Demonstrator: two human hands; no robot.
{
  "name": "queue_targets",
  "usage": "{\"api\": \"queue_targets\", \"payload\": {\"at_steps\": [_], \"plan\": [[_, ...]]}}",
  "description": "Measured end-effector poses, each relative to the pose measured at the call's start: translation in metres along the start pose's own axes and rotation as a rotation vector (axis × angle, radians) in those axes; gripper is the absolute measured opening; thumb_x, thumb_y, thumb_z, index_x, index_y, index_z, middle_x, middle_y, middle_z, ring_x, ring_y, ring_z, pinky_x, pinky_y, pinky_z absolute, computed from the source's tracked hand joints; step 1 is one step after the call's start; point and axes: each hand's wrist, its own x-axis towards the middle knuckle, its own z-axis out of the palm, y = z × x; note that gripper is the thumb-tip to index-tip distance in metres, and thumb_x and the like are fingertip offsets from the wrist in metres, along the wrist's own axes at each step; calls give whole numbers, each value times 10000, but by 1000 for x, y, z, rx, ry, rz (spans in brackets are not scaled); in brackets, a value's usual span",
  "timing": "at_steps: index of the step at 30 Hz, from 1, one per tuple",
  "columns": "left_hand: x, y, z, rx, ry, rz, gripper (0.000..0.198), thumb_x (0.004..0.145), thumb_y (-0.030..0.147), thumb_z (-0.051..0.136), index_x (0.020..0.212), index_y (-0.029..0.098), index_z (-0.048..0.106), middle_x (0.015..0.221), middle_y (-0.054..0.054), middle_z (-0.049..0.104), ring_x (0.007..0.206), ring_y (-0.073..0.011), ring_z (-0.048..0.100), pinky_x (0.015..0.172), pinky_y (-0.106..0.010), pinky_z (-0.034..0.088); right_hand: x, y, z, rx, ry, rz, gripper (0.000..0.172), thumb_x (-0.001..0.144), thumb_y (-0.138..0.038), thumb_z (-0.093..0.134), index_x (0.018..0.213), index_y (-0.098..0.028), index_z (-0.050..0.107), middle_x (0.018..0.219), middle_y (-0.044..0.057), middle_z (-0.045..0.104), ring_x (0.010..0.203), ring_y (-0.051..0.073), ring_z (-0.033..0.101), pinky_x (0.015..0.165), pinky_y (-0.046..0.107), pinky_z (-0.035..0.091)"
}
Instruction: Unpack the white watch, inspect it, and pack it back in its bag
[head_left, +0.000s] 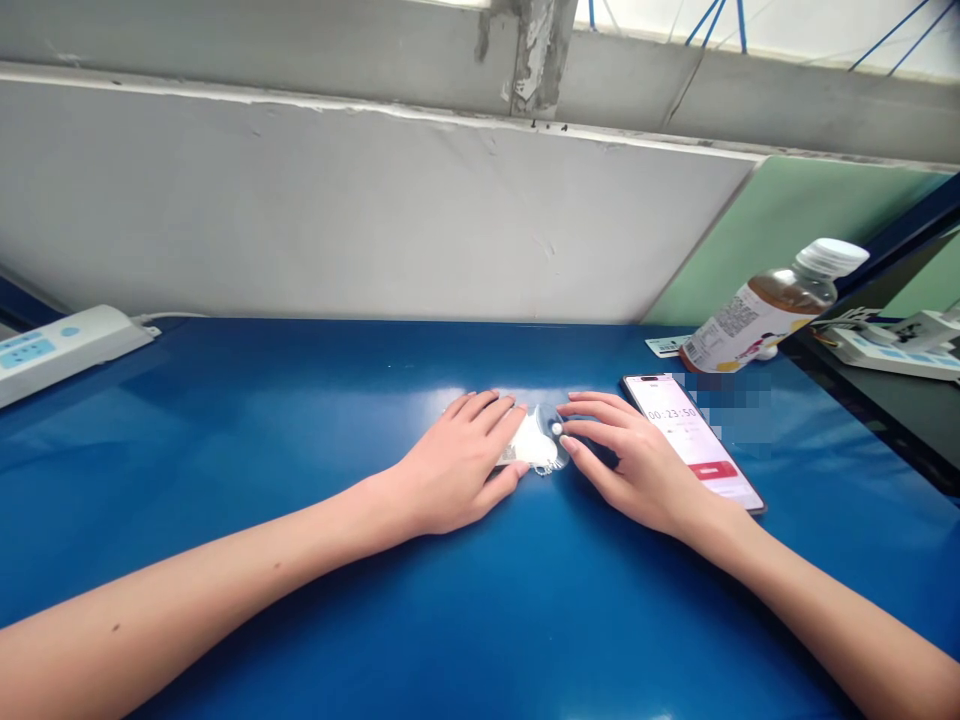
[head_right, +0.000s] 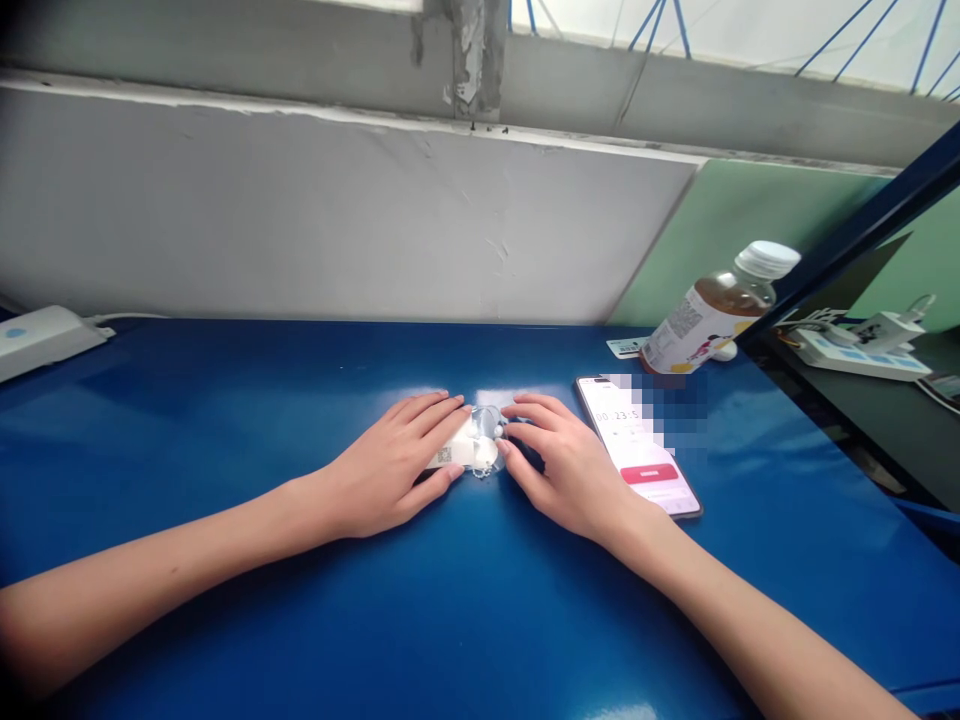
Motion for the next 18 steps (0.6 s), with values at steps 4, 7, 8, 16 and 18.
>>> {"api": "queue_targets", "payload": {"at_steps": [4,7,8,16,18], "plan": [[0,0,0,-31,-3,5,588,1018,428,419,1488,77,387,1518,-200,450,1424,-353,393,1155,-526,335,-1,-5,-1,68,-82,-41,328,974,-267,550,1282,-176,619,1323,138,649,1251,284,585,1033,478,538],[-1,0,0,-49,8,10,598,1017,439,421,1494,82,367,1523,-199,446,1440,-335,381,1157,-508,342,-2,-10,-1,80,-122,-60,397,985,-268,527,1370,-172,552,1371,155,612,1277,284,571,1039,471,536],[-1,0,1,-49,9,11,592,1018,440,422,1491,88,374,1523,-196,447,1442,-333,379,1158,-505,342,-3,-10,-1,79,-127,-62,402,988,-264,520,1378,-168,544,1374,160,609,1280,284,571,1037,467,539],[0,0,2,19,-5,-17,600,1011,472,431,1474,90,426,1515,-182,464,1442,-358,372,1184,-551,269,-2,-11,3,41,-115,-120,378,999,-232,504,1359,-139,572,1372,155,625,1293,281,559,1056,467,522],[0,1,2,25,4,-17,597,1010,471,433,1473,93,427,1503,-184,479,1429,-361,393,1180,-571,260,-1,-11,3,32,-115,-132,386,999,-221,494,1371,-144,563,1376,153,622,1296,285,556,1051,476,526]]}}
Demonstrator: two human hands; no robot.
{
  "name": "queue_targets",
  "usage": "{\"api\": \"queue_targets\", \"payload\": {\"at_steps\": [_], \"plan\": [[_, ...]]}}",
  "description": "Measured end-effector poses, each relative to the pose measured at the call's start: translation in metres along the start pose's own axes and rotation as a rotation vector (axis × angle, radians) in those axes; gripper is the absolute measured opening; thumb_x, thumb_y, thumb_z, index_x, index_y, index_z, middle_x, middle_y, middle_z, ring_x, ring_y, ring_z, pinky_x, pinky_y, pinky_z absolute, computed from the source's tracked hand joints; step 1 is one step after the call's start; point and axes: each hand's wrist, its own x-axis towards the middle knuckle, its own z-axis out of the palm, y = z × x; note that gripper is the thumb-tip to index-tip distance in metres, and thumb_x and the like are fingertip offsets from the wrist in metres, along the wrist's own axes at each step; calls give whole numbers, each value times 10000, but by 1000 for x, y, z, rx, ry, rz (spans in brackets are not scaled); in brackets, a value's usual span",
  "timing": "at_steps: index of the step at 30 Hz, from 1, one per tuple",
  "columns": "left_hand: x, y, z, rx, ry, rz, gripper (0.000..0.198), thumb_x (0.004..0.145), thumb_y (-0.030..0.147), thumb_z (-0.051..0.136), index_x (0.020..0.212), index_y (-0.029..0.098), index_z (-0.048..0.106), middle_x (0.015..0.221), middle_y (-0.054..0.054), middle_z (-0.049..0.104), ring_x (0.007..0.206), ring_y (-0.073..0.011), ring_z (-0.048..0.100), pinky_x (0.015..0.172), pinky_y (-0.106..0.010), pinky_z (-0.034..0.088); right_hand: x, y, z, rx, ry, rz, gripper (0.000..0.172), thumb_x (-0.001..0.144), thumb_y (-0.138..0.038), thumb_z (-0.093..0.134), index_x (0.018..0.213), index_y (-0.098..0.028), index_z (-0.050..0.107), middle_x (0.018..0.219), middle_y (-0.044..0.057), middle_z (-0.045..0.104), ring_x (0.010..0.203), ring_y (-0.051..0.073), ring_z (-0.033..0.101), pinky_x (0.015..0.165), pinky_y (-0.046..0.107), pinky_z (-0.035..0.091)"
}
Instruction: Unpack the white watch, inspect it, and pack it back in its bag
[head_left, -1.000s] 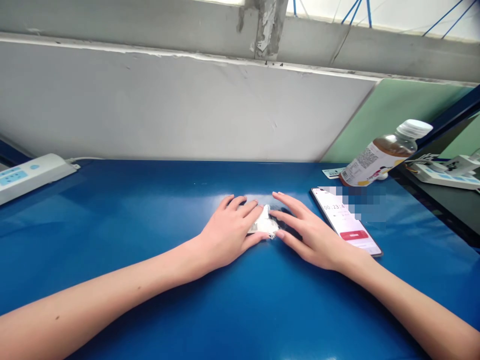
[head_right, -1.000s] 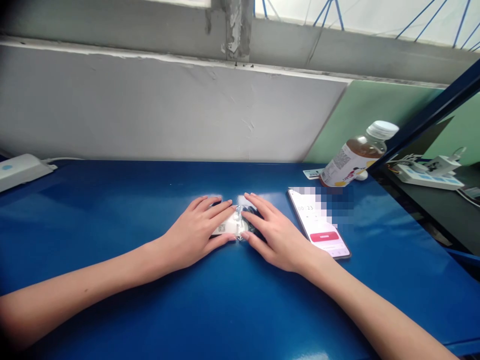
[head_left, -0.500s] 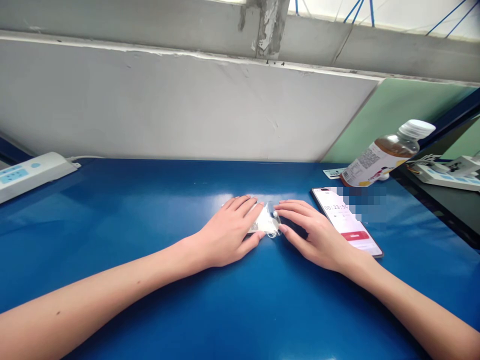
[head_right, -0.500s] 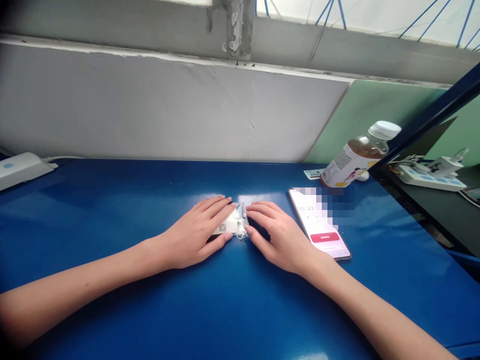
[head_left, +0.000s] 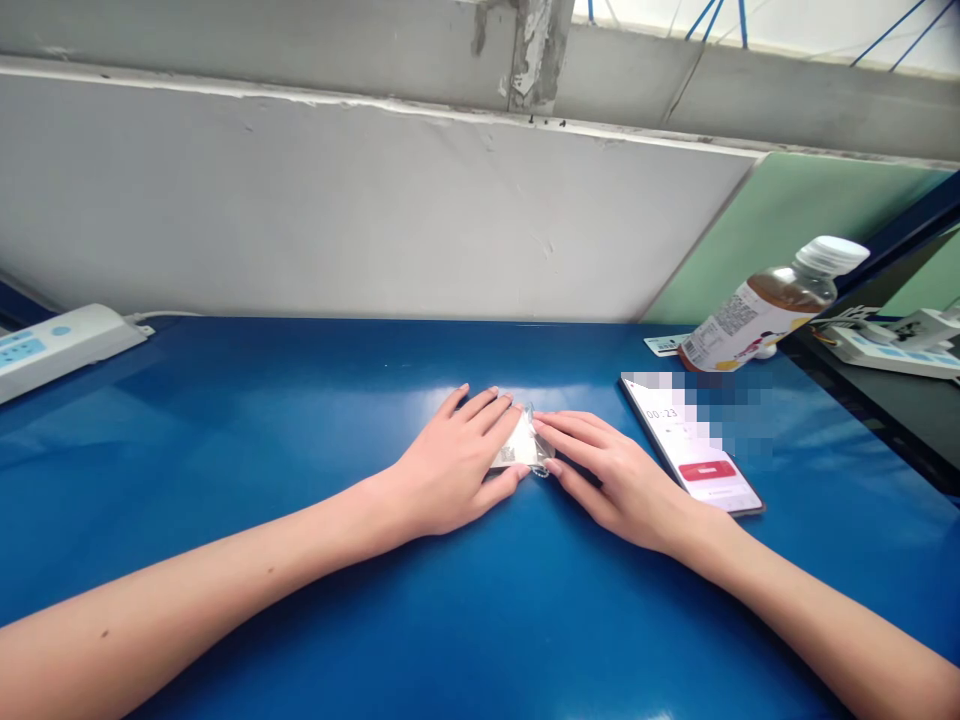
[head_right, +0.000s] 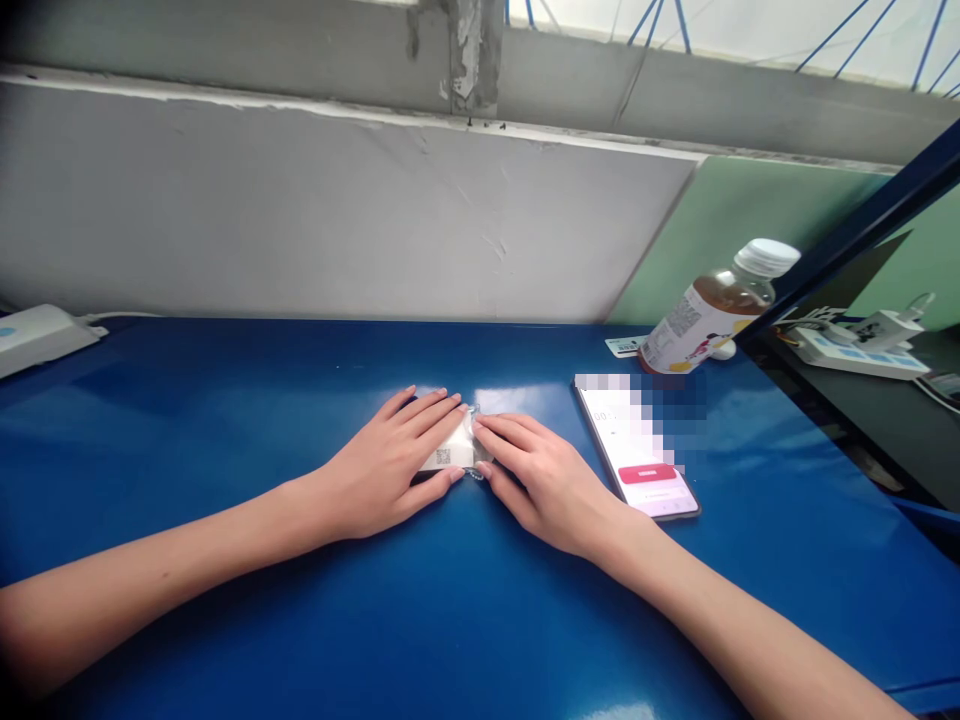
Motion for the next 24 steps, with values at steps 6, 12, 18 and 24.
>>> {"api": "queue_targets", "payload": {"at_steps": [6,12,18,24], "plan": [[1,0,0,-10,-3,15,596,1011,461,421,1477,89,414,1509,-182,472,1429,-352,394,1161,-553,302,1,-2,0,-28,-41,-9,491,999,-195,445,1490,-180,438,1445,154,566,1348,306,513,1058,536,516],[1,-1,0,15,-19,20,603,1017,467,396,1475,74,412,1515,-184,465,1426,-357,392,1160,-543,299,0,-1,2,-83,-73,-32,511,1000,-192,430,1509,-145,403,1497,159,513,1406,307,450,1101,533,486],[2,0,-1,38,-37,15,616,1018,468,386,1476,56,406,1520,-190,455,1426,-361,389,1164,-537,289,2,-9,2,-238,-73,-83,484,967,-136,429,1442,-53,473,1460,231,532,1410,353,442,1103,543,483],[1,1,1,56,-35,14,614,1019,463,388,1473,50,414,1521,-192,452,1427,-362,385,1161,-551,294,8,-20,1,-397,-121,-129,485,923,-93,422,1362,93,512,1410,330,534,1372,431,463,1106,543,472]]}}
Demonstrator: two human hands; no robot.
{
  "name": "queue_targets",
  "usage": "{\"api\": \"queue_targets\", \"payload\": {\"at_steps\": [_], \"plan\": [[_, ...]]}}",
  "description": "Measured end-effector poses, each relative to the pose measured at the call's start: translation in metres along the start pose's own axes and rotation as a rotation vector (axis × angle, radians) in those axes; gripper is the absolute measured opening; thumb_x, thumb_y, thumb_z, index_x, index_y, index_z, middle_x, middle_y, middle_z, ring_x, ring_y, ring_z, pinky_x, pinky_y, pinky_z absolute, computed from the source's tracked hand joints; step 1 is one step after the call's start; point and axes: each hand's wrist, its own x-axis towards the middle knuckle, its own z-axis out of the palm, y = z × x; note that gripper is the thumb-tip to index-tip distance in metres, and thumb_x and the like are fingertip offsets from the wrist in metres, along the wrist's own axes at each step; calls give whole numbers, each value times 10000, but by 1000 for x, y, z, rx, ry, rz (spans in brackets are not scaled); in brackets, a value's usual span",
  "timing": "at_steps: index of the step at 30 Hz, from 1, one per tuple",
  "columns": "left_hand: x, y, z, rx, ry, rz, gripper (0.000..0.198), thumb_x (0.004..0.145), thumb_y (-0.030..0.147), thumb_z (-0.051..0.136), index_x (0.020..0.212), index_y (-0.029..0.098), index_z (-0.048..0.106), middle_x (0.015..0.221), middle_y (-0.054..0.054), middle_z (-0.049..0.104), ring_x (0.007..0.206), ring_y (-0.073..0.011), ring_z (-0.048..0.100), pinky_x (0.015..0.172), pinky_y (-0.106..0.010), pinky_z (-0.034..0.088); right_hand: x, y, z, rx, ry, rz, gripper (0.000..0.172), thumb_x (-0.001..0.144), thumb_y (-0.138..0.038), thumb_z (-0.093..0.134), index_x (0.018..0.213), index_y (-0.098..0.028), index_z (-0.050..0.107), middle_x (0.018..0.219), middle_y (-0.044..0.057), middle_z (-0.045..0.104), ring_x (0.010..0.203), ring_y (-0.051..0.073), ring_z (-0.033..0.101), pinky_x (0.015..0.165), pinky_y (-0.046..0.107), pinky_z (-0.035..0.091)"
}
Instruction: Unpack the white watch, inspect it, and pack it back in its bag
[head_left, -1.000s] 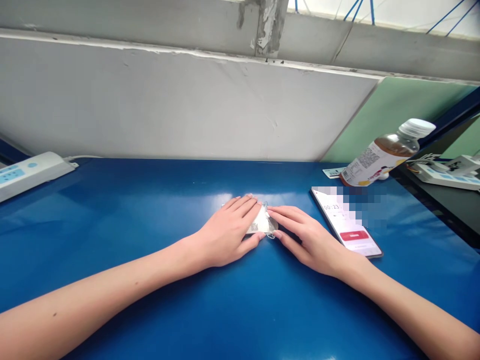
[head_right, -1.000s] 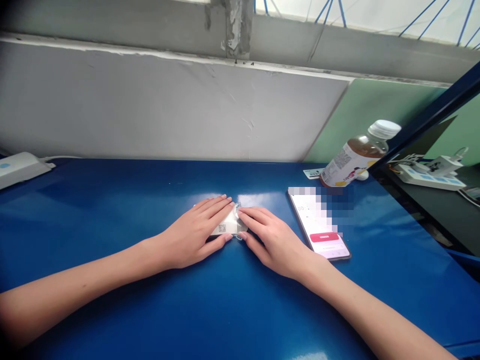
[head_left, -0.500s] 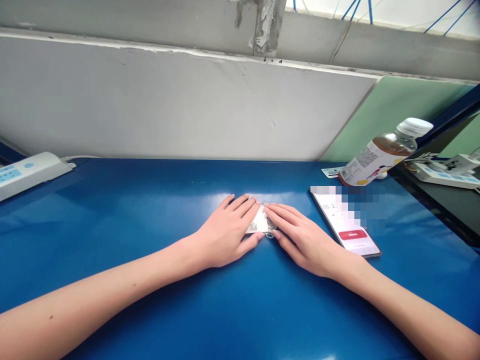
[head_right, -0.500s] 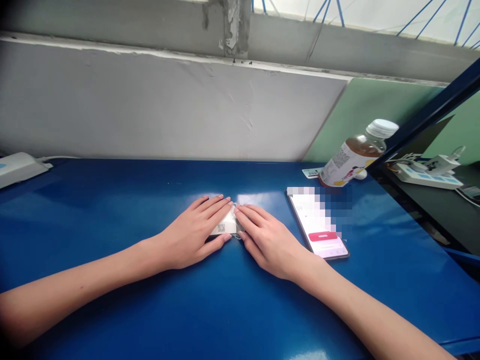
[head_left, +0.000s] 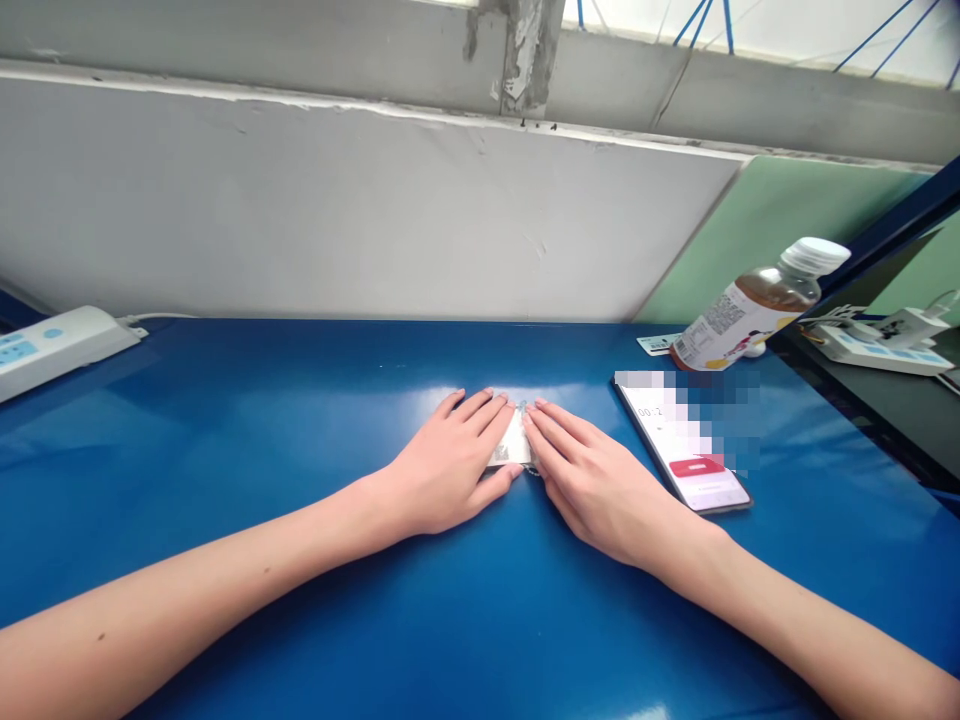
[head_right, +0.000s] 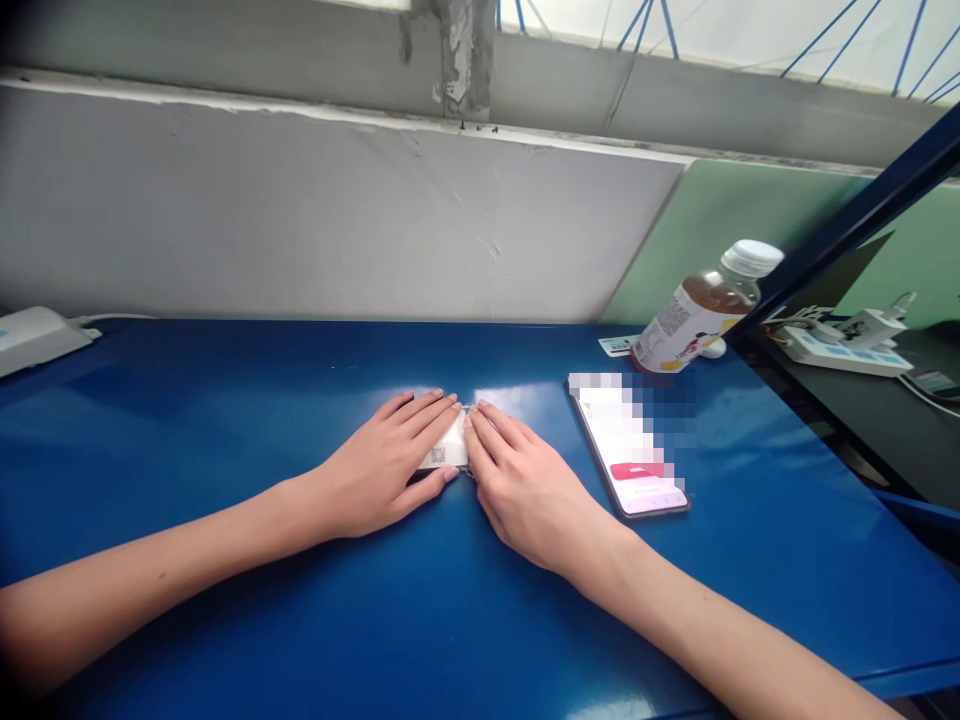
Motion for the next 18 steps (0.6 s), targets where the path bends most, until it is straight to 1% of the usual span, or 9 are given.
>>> {"api": "queue_targets", "payload": {"at_steps": [4,7,10,15,18], "plan": [[0,1,1,18,-7,-7,610,1023,446,384,1478,39,410,1534,-194,433,1433,-361,378,1164,-549,297,4,-3,-4,-48,-45,-8,508,922,-98,414,1368,134,489,1412,343,523,1372,441,457,1124,529,453],[1,1,2,21,-14,-14,618,1025,449,381,1481,33,406,1539,-195,424,1439,-361,372,1170,-542,295,6,-3,-7,-23,-57,0,519,909,-108,435,1361,140,493,1404,341,533,1363,435,471,1126,519,454],[0,0,3,6,-23,-22,618,1027,453,377,1485,39,398,1548,-196,410,1448,-362,359,1173,-543,297,7,-1,-10,12,-41,-6,512,891,-99,447,1340,138,518,1383,336,555,1347,427,495,1119,507,464],[0,1,3,-3,-54,-28,628,1036,457,347,1502,36,370,1569,-197,372,1468,-372,316,1174,-557,294,8,4,-9,56,19,-20,475,894,-96,432,1304,104,569,1343,293,608,1317,394,538,1092,472,498],[0,1,3,-6,-53,-36,621,1036,454,335,1503,47,367,1566,-191,381,1467,-365,321,1178,-554,294,7,2,-5,13,10,-30,491,897,-92,428,1318,134,541,1367,327,573,1343,421,500,1103,496,481]]}}
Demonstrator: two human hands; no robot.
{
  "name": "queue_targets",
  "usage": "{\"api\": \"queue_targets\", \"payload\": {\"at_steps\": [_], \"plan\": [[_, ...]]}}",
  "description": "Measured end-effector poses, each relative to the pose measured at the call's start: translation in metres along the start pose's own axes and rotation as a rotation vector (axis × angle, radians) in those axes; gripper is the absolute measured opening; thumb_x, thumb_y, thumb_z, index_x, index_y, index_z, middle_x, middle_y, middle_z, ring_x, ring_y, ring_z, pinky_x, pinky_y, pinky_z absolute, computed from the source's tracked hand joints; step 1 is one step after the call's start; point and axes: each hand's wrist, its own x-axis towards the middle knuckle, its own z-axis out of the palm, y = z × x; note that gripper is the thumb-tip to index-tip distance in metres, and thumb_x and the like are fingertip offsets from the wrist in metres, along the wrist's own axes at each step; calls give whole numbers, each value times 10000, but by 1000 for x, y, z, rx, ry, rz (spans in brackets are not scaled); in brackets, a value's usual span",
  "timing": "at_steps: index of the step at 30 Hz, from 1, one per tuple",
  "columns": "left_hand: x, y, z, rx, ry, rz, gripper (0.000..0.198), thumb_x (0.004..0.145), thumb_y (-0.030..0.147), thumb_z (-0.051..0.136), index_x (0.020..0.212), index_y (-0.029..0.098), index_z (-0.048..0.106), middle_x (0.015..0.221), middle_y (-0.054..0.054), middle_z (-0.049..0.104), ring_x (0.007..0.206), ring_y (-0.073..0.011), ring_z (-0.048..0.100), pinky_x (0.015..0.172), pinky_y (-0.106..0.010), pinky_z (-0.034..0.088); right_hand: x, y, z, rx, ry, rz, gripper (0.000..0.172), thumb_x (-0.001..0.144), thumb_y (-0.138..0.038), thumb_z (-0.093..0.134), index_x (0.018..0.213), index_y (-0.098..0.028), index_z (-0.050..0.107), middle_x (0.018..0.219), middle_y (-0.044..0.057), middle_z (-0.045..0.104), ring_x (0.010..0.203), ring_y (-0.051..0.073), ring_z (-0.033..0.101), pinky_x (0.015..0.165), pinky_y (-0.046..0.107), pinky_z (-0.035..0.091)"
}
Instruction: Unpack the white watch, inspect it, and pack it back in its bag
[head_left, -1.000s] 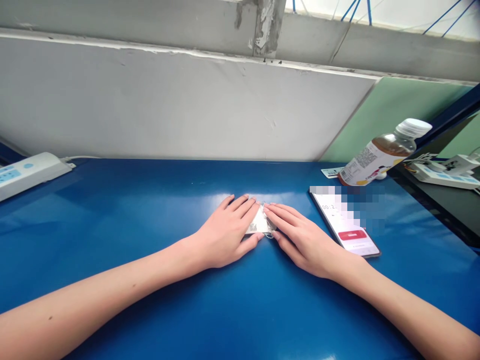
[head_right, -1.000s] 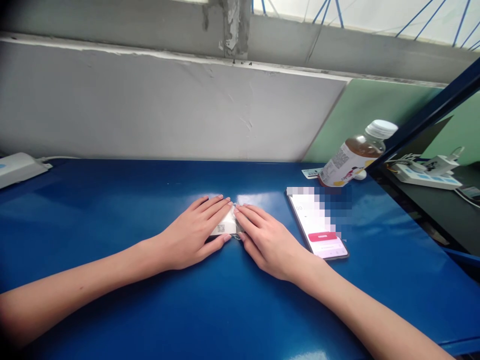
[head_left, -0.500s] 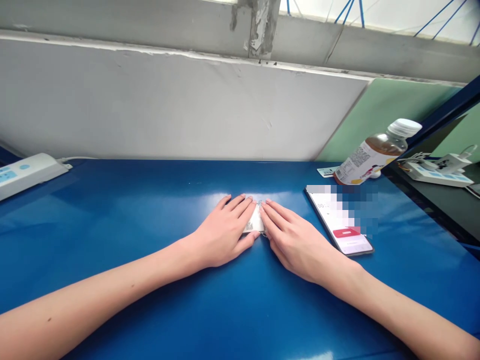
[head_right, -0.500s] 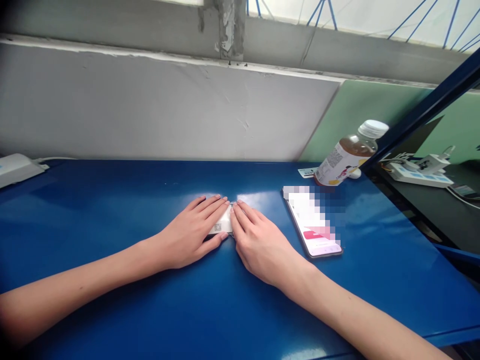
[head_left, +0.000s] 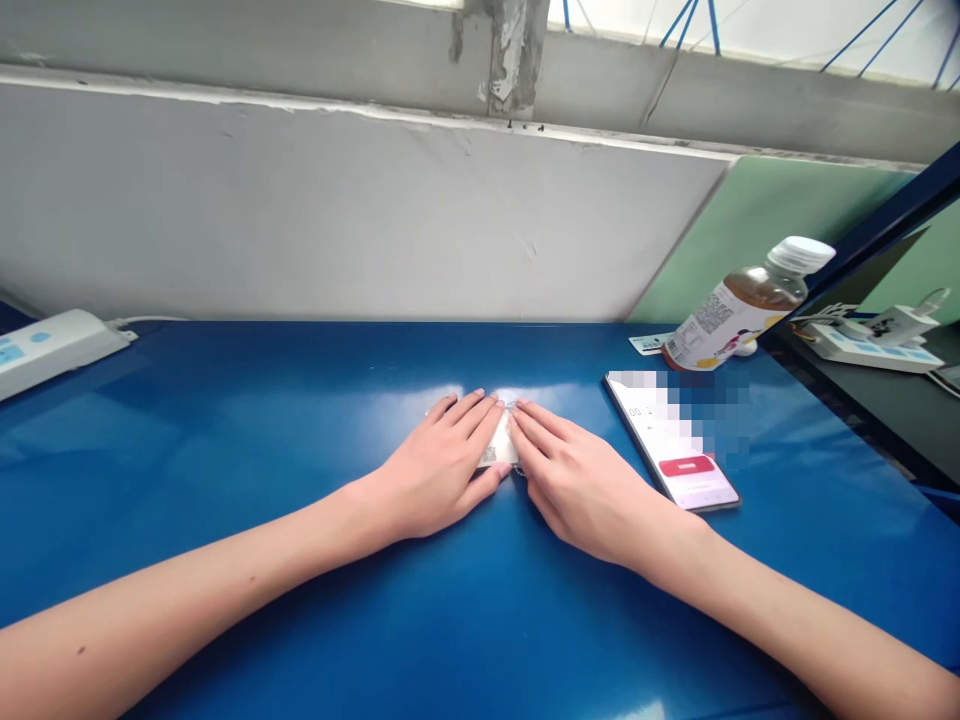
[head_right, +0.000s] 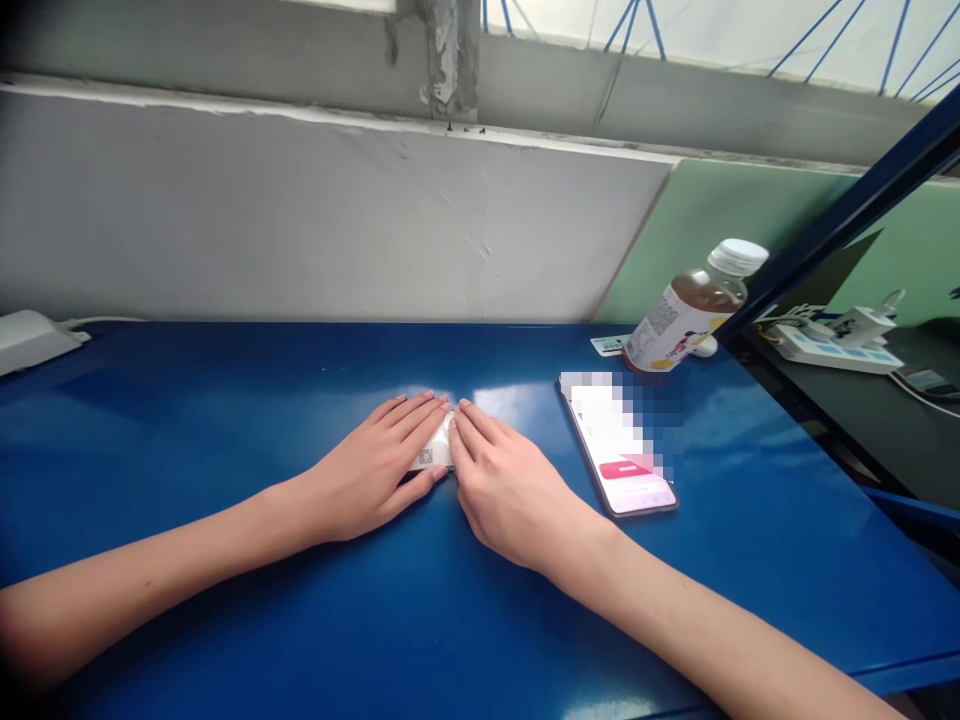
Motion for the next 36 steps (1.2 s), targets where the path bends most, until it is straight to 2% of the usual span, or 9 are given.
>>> {"api": "queue_targets", "payload": {"at_steps": [3,6,13,19,22,26,30,33,36], "plan": [[0,-1,1,-26,34,-27,674,1012,487,385,1498,21,353,1565,-234,360,1468,-362,322,1179,-534,309,0,-2,4,-28,-21,-21,503,908,-94,425,1329,169,509,1380,364,540,1369,453,453,1123,530,447],[0,-3,3,-38,63,-56,794,954,556,481,1477,-30,356,1556,-288,338,1468,-389,309,1175,-523,327,-3,0,8,16,-1,14,492,944,-129,418,1339,147,514,1385,343,549,1371,437,460,1134,520,440],[1,-4,0,-43,76,-71,720,936,569,517,1388,10,477,1510,-278,422,1431,-402,371,1150,-545,363,-13,15,10,262,128,97,366,1004,-241,464,1298,-87,620,1341,151,658,1316,299,555,1107,468,488],[1,-4,-1,-74,89,-53,668,954,587,494,1349,48,492,1498,-264,442,1427,-387,379,1152,-543,356,-14,14,10,318,163,170,465,989,-238,479,1408,-37,480,1419,216,573,1336,298,516,1098,489,482],[0,-4,0,-84,91,-41,656,982,583,452,1369,53,467,1486,-256,457,1421,-382,387,1150,-544,356,-15,18,10,311,157,151,450,1014,-255,417,1401,-38,489,1435,227,553,1352,315,497,1106,515,462],[-1,-5,-1,-110,114,-6,627,1005,564,420,1363,51,465,1444,-252,493,1390,-386,418,1137,-559,362,-18,26,8,330,192,118,438,1026,-280,384,1394,-73,500,1425,218,563,1344,320,504,1093,547,461],[-1,-8,-3,-205,130,137,641,1012,579,397,1414,80,423,1441,-235,496,1392,-365,416,1131,-539,380,-19,31,9,326,185,95,414,972,-109,421,1372,-100,529,1396,201,589,1314,296,536,1065,506,496],[-2,-9,-5,-298,137,250,673,1005,627,353,1462,135,387,1446,-206,497,1383,-337,433,1130,-507,394,-18,32,10,372,201,-7,457,927,-60,462,1371,-131,543,1322,177,646,1229,273,607,999,460,549],[-3,-9,-6,-349,138,262,712,990,675,289,1482,168,379,1458,-188,489,1376,-319,446,1139,-485,389,-18,33,8,365,287,-38,404,930,-115,542,1329,-156,590,1212,155,708,1087,259,684,904,420,592]]}}
